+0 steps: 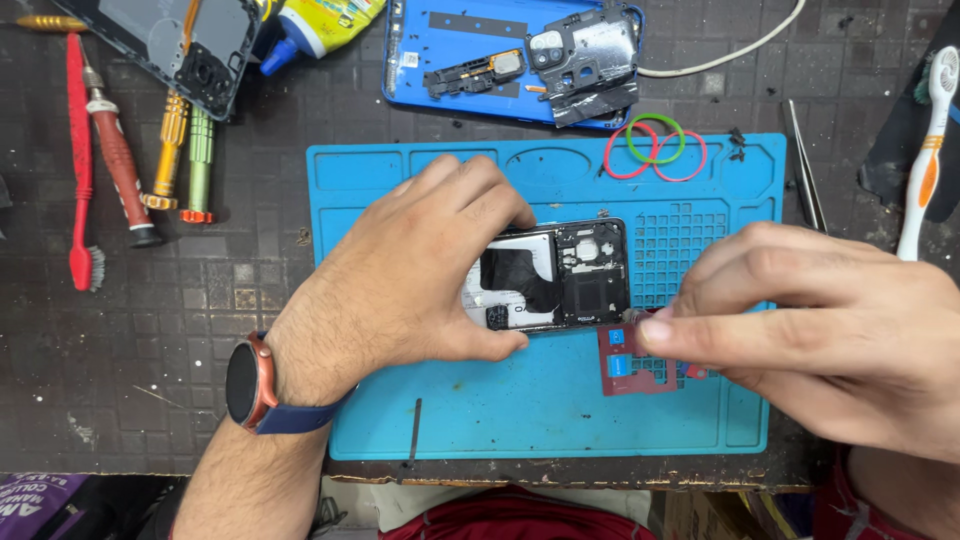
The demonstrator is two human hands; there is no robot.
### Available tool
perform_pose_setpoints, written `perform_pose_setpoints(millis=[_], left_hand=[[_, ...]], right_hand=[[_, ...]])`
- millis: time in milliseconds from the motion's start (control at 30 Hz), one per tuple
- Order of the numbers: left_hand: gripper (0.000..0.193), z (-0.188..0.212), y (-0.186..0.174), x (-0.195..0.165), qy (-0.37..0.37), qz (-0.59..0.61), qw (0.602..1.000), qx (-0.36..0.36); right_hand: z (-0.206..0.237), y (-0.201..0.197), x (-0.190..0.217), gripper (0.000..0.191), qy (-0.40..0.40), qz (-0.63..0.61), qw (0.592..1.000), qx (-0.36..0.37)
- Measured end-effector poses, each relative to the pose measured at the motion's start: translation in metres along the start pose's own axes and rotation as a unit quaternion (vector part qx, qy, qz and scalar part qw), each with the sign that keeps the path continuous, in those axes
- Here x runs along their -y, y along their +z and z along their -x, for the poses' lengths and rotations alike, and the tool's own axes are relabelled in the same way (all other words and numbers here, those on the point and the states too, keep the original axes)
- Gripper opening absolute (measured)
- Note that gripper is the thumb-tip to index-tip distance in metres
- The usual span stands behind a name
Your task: The person holds a replacement phone back cover, then uses a screwdriver to unscrew and rework the phone frame on a blue mat. They peel the old back panel off the frame, press the new back cover into place, and apply black glue from a tube along the edge of the cover.
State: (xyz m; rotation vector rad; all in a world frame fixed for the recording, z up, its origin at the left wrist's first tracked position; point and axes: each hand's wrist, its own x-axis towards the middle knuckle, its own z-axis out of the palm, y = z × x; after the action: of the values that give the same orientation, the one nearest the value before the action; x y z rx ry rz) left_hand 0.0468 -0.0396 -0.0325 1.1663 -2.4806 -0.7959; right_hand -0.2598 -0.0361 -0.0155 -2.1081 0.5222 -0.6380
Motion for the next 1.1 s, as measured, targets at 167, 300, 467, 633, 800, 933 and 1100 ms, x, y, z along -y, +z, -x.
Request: perform_pose_setpoints(millis=[167,300,467,633,800,933,1100], left_hand=[[0.068,0.002,-0.003,0.0,0.007,0.009,1.0,-0.011],[0.068,0.002,-0.005,0.0,0.018,0.014,0.999,-0.024],[0.069,-0.001,-0.006,0.004,0.012,0.017,1.0,-0.012],[0.068,-0.001,-0.001,0.003,0.004,0.015,1.0,-0.013],[0.068,0.002,0.0,0.008,0.019,0.024,0.999,-0.017],[0.066,0.004,0.0,0.008,0.02,0.025,0.999,-0.025],[0.068,0.004,-0.001,0.008,0.027,0.012,0.999,-0.028]], right_hand=[[-0.005,0.011,0.003,0.031,-0.048,0.027,0.996,-0.069],[-0.004,0.021,0.006,0.032,-0.043,0.09,0.989,-0.105],[0.012,0.033,0.003,0.031,-0.063,0.099,0.981,-0.153],[0.032,0.046,-0.011,0.027,-0.041,0.172,0.963,-0.205],[0.037,0.053,-0.009,0.025,0.058,0.164,0.964,-0.201],[0.023,0.049,-0.009,0.025,-0.064,0.149,0.966,-0.202],[0.012,0.05,-0.008,0.028,-0.094,0.108,0.965,-0.219]])
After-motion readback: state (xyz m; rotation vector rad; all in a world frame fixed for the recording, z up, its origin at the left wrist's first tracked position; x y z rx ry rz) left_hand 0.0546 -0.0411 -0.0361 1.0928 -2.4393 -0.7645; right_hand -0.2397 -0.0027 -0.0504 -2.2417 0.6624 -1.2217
